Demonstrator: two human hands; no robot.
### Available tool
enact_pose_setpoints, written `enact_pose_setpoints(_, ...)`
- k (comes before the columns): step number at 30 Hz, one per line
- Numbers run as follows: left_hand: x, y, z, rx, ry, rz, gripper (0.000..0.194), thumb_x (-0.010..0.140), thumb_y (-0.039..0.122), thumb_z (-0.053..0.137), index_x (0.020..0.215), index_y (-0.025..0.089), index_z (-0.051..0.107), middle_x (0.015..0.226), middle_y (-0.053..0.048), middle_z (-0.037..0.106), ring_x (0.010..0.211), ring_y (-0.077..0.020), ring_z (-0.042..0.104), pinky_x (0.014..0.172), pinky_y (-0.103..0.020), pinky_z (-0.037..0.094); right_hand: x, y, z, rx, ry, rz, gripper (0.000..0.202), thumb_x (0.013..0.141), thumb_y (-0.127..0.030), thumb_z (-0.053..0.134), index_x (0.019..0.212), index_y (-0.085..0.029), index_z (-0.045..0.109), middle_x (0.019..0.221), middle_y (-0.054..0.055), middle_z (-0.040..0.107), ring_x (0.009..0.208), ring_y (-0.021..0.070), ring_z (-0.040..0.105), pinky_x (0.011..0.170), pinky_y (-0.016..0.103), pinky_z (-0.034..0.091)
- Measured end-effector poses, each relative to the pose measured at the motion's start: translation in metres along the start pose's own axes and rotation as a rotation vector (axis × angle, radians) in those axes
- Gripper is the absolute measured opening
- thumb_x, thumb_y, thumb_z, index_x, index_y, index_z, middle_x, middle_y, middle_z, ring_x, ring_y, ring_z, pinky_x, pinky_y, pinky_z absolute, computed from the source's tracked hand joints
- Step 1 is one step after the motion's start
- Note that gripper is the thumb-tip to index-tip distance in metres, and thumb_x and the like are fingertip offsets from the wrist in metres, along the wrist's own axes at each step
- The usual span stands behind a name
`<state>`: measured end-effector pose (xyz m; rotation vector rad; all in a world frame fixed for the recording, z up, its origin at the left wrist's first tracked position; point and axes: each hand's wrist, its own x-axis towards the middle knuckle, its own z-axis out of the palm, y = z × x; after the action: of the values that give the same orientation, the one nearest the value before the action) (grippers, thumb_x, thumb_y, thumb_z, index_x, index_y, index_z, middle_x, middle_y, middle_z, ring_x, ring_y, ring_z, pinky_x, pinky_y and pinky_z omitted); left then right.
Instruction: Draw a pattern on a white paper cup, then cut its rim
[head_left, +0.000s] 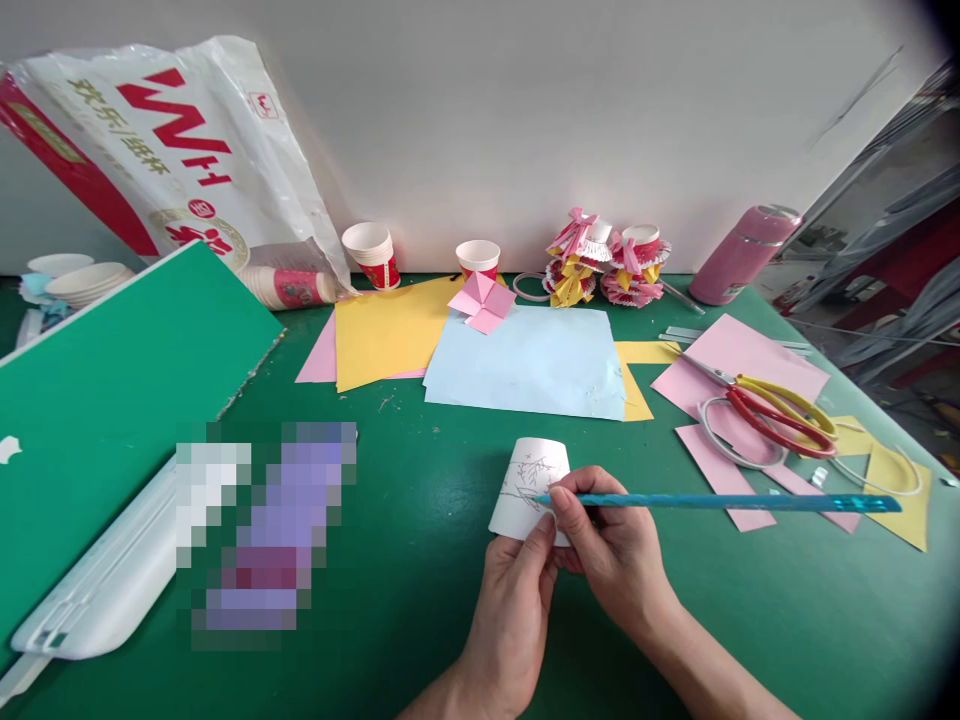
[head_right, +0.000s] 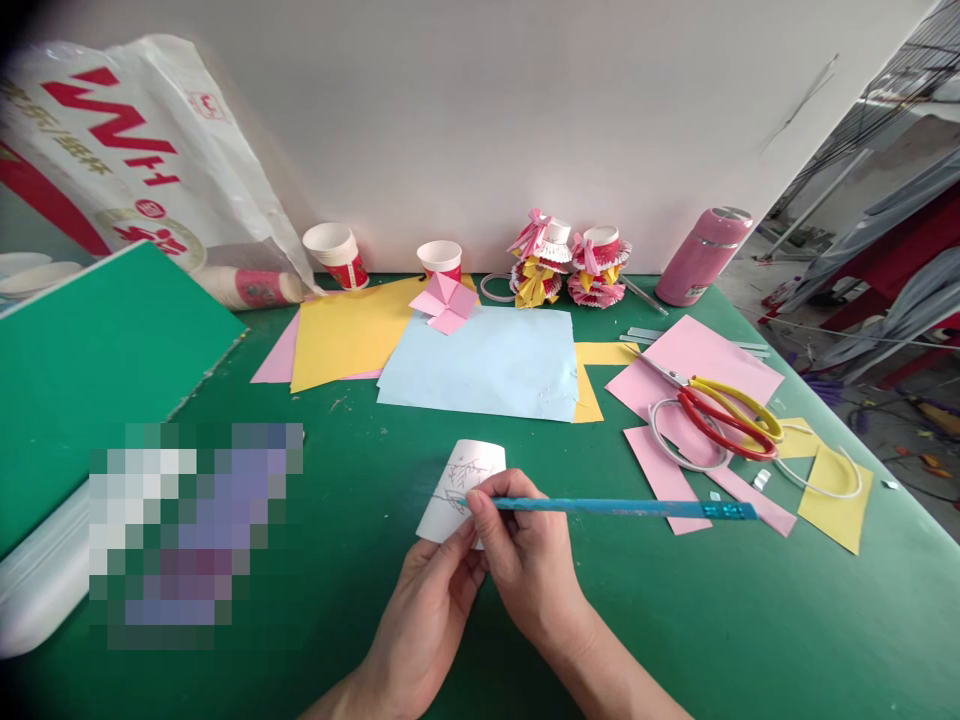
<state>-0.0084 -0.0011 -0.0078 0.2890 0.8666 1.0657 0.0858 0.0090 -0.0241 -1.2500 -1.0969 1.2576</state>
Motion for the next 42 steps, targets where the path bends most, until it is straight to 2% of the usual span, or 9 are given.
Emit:
enact_pose_setpoints(10, 0.0012, -0.0024, -0.0028, -0.016, 0.007, -0.01, 0.031, 0.077, 0.032, 0.06, 0.104, 0.019, 0.066, 0.102, -0.009, 0.067, 0.098, -0.0213, 0.057, 0.087, -0.031, 0.041, 0.0027, -0.0034, -0.0023, -0.167, 0.047, -0.025, 0.019, 0.084, -0.035, 0.054, 0.071, -0.023, 0.047, 0.05, -0.007, 0.039, 0.039, 0.0083, 0.038, 0.036, 0.02, 0.036)
enact_pose_setpoints(18, 0.0007, -0.0022, -0.0024, -0.034, 0.044, -0.021, 0.03, 0.075, 0.029, 0.062, 0.1, 0.014, 0.067, 0.094, -0.009, 0.068, 0.095, -0.022, 0.058, 0.084, -0.032, 0.043, 0.0017, -0.0052, -0.0049, -0.241, 0.081, -0.069, 0.019, 0.085, -0.033, 0.05, 0.07, -0.023, 0.044, 0.043, -0.008, 0.039, 0.033, 0.0097, 0.04, 0.033, 0.022, 0.032)
enact_pose_setpoints(29, 0.0005, -0.0007, -0.0003, -0.033, 0.069, -0.03, 0.026, 0.074, 0.024, 0.064, 0.097, 0.012, 0.067, 0.091, -0.01, 0.068, 0.091, -0.0225, 0.059, 0.081, -0.033, 0.045, 0.0024, -0.0051, -0.0047, -0.195, 0.071, -0.043, 0.021, 0.087, -0.036, 0.048, 0.071, -0.024, 0.042, 0.042, -0.008, 0.042, 0.033, 0.0103, 0.043, 0.034, 0.022, 0.029)
enact_pose_setpoints(37, 0.0004, -0.0009, -0.0025, -0.027, 0.038, -0.026, 0.034, 0.076, 0.029, 0.061, 0.108, 0.017, 0.064, 0.101, -0.009, 0.067, 0.1, -0.0224, 0.057, 0.086, -0.032, 0.043, -0.0016, -0.0008, -0.0028, -0.151, 0.062, -0.007, 0.02, 0.085, -0.037, 0.052, 0.072, -0.023, 0.046, 0.05, -0.008, 0.038, 0.04, 0.0085, 0.04, 0.037, 0.021, 0.035)
enact_pose_setpoints(42, -0.0002, -0.0012, -0.0022, -0.007, 0.031, -0.02, 0.034, 0.078, 0.028, 0.06, 0.108, 0.015, 0.063, 0.103, -0.011, 0.066, 0.103, -0.024, 0.056, 0.088, -0.034, 0.042, -0.0012, -0.0033, 0.0006, -0.141, 0.045, -0.01, 0.019, 0.084, -0.037, 0.052, 0.073, -0.023, 0.047, 0.051, -0.007, 0.041, 0.042, 0.0091, 0.04, 0.037, 0.02, 0.036)
